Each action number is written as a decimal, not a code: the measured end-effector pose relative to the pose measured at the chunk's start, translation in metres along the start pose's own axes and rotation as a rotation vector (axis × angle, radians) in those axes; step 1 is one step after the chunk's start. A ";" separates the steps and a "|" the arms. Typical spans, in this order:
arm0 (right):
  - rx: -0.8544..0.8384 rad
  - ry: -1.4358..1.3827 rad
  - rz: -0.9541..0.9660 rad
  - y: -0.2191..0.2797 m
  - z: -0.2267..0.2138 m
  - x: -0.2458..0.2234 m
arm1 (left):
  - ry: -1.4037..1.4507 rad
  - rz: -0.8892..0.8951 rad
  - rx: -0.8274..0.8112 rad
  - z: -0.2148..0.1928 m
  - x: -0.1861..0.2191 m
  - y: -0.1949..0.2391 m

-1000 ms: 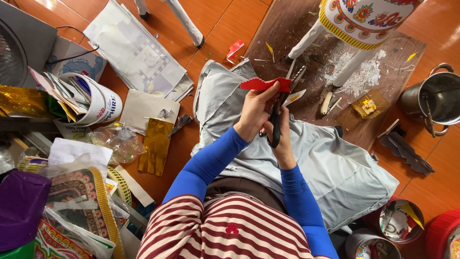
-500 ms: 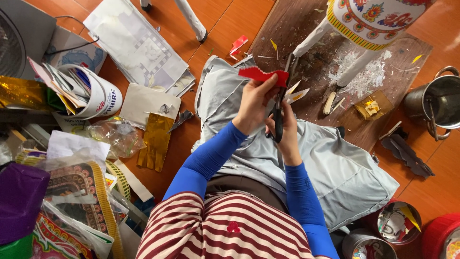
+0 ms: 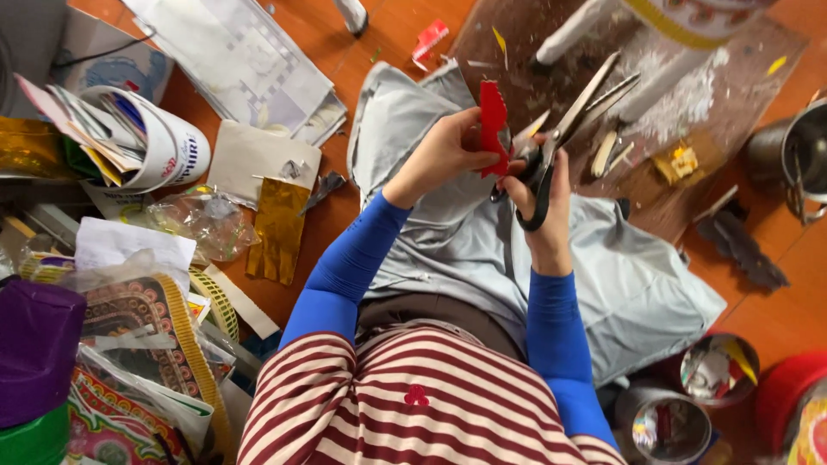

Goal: Cutting and assembling paper and cardboard pieces to create a decorative model.

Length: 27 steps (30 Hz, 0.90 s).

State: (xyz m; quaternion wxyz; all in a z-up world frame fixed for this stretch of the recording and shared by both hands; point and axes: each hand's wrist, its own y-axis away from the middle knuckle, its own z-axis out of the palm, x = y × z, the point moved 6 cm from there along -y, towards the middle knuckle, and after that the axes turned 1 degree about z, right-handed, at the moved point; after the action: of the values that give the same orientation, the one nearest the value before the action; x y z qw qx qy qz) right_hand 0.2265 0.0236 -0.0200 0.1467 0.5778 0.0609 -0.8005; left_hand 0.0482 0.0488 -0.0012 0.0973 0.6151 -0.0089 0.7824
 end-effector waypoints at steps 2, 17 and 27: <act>0.051 -0.050 -0.017 0.001 -0.003 -0.007 | -0.129 0.052 -0.129 0.010 0.000 0.005; 0.131 0.024 -0.005 0.008 0.004 0.007 | 0.068 0.018 0.129 -0.004 -0.029 -0.005; 0.143 0.138 0.016 0.010 -0.008 0.014 | 0.090 -0.004 0.123 -0.004 -0.025 -0.003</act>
State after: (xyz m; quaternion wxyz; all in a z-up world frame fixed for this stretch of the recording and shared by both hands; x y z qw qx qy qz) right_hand 0.2323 0.0142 -0.0354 0.1070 0.6412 0.0092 -0.7598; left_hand 0.0508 0.0485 -0.0268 0.0610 0.5840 0.0447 0.8082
